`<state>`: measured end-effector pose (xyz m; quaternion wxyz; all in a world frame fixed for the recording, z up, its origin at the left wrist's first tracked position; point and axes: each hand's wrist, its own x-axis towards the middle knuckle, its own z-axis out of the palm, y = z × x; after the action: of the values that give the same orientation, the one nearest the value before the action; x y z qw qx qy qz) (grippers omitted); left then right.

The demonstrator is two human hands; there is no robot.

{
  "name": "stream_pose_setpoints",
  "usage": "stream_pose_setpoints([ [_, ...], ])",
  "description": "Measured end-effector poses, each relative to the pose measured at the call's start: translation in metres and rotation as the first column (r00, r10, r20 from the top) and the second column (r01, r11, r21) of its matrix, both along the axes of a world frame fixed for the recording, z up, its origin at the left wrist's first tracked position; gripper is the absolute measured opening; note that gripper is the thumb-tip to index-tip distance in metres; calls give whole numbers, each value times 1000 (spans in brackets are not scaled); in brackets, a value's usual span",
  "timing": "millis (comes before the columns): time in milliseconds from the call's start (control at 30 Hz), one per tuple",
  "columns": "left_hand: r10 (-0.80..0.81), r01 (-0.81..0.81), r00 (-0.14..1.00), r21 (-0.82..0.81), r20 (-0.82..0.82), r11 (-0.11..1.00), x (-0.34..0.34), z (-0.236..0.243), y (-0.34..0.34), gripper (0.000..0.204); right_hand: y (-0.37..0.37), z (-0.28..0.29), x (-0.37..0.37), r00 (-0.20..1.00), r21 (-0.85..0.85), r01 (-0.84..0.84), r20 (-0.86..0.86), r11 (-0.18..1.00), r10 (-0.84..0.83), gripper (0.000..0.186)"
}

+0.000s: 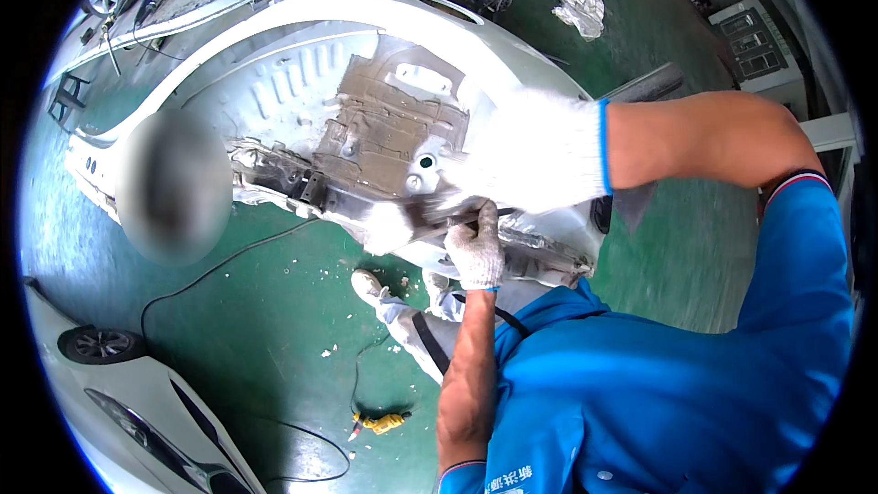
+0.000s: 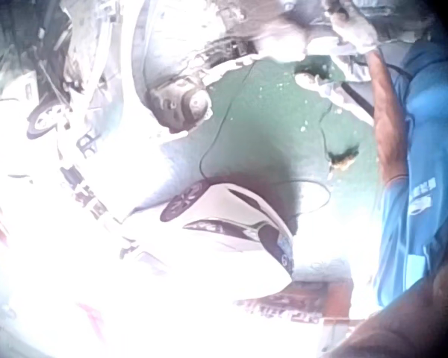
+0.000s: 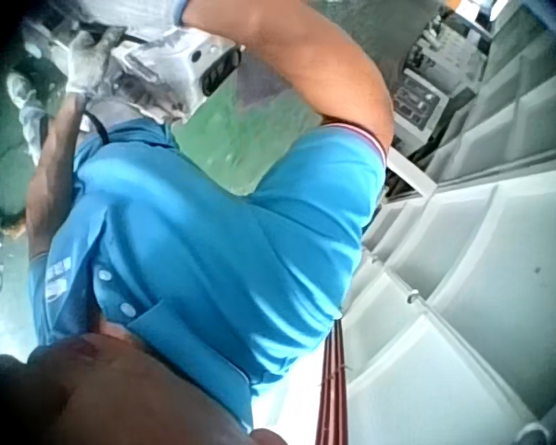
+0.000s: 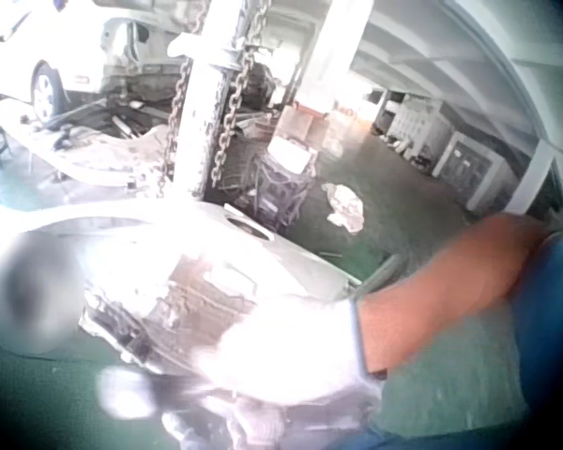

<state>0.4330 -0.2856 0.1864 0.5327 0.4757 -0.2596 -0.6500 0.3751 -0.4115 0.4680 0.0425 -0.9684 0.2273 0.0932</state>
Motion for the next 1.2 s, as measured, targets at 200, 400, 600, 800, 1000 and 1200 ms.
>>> stream_pose_setpoints([
  [200,-115,118,982,13,-148,993,-16,8,4,12,-2,26,10,962,18,219,-168,976,-213,23],
  [400,-207,198,962,68,176,978,8,33,-14,16,-26,20,40,938,-105,12,345,994,25,26],
  [600,-130,126,991,-68,-44,990,4,6,-22,12,-24,-6,29,910,108,265,-356,958,-211,30],
  [800,-190,187,959,-34,-211,982,6,-3,-37,15,-66,10,51,992,-221,-116,-75,968,101,38],
  [1000,-227,220,949,-56,-220,974,13,-17,-49,17,-63,-45,33,958,1,213,-197,977,-208,37],
  [1200,-282,290,930,2,-235,957,4,-20,-54,18,-92,-31,52,828,63,285,-519,956,-213,50],
])
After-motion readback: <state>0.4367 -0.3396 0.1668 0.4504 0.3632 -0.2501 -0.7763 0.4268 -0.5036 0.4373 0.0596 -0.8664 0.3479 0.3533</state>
